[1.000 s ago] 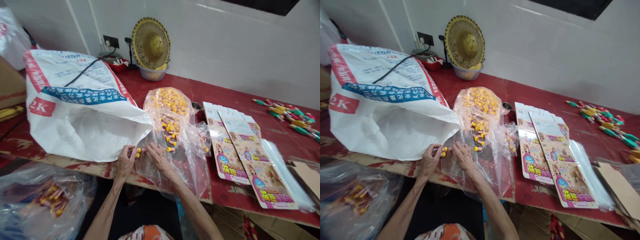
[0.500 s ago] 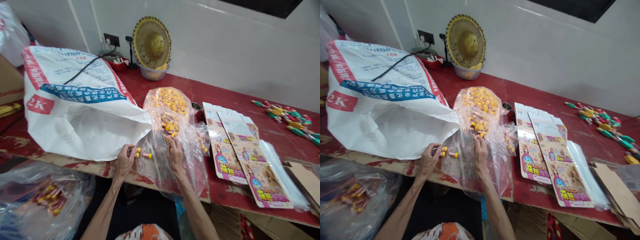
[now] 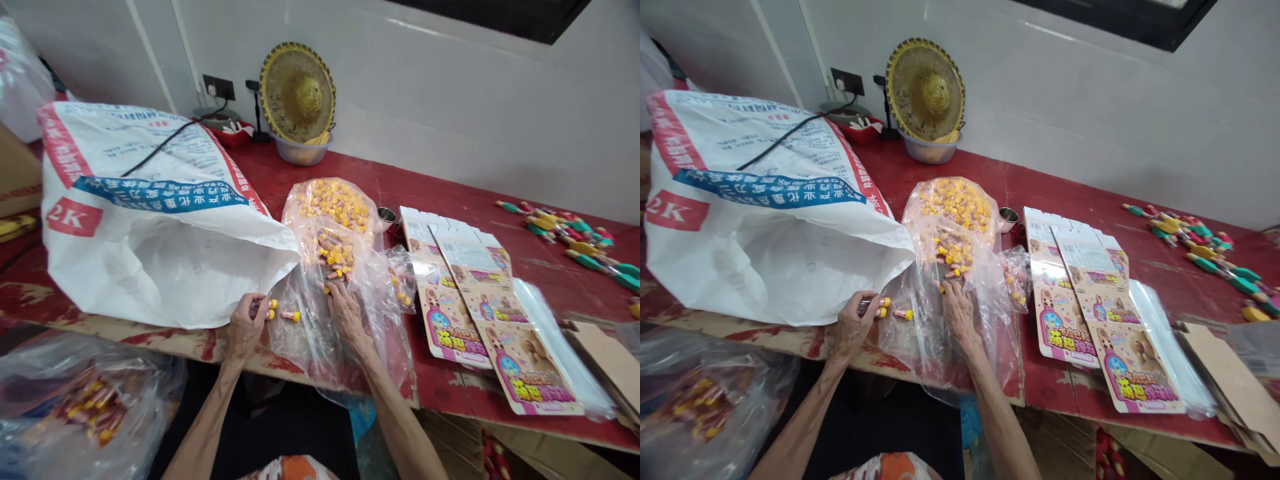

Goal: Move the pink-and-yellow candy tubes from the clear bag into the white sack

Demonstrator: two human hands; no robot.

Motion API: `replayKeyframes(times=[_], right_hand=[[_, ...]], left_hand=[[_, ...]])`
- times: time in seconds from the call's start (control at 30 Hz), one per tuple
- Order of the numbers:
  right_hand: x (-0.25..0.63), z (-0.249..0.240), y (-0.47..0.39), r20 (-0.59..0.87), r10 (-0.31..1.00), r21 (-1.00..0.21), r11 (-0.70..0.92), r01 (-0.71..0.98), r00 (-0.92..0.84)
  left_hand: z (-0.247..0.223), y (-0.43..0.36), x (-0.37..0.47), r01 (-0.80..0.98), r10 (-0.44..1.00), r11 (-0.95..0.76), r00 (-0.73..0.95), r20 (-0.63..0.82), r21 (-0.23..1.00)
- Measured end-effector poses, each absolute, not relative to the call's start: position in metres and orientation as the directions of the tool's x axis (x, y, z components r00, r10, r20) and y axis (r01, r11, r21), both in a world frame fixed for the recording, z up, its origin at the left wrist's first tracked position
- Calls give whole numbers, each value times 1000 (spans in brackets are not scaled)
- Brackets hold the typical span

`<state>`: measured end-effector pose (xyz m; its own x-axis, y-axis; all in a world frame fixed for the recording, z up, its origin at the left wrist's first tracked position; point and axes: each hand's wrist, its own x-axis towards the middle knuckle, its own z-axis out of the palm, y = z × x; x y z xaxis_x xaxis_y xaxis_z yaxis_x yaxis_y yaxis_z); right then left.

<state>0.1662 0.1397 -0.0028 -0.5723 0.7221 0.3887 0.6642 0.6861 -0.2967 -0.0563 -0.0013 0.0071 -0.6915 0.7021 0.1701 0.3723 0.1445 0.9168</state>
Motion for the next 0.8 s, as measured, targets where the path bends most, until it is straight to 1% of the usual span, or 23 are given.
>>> replayKeyframes(times=[0.17, 0.37, 0.5, 0.57, 0.67, 0.73, 0.8], right_hand=[[163, 1, 147, 370, 693, -292, 719, 630, -619], [160, 0, 143, 403, 702, -326, 709, 625, -587], [161, 1, 141, 381, 662, -327, 750, 575, -646], [163, 0, 141, 417, 671, -335, 741, 582, -614], [165, -3, 139, 502, 696, -339, 705, 623, -514], [167, -5, 136, 498, 701, -316, 695, 646, -510], [169, -2, 132, 453, 699, -293, 703, 648, -554]], left_hand=[[7, -1, -56, 394, 697, 131, -690, 198, 910], [8, -1, -56, 372, 698, 146, -695, 171, 917], [9, -1, -57, 405, 692, 147, -694, 199, 903], [9, -1, -56, 409, 689, 148, -696, 202, 901], [9, -1, -56, 399, 695, 155, -694, 188, 904], [9, -1, -56, 391, 697, 155, -694, 180, 907], [9, -1, -56, 389, 694, 152, -696, 182, 909]])
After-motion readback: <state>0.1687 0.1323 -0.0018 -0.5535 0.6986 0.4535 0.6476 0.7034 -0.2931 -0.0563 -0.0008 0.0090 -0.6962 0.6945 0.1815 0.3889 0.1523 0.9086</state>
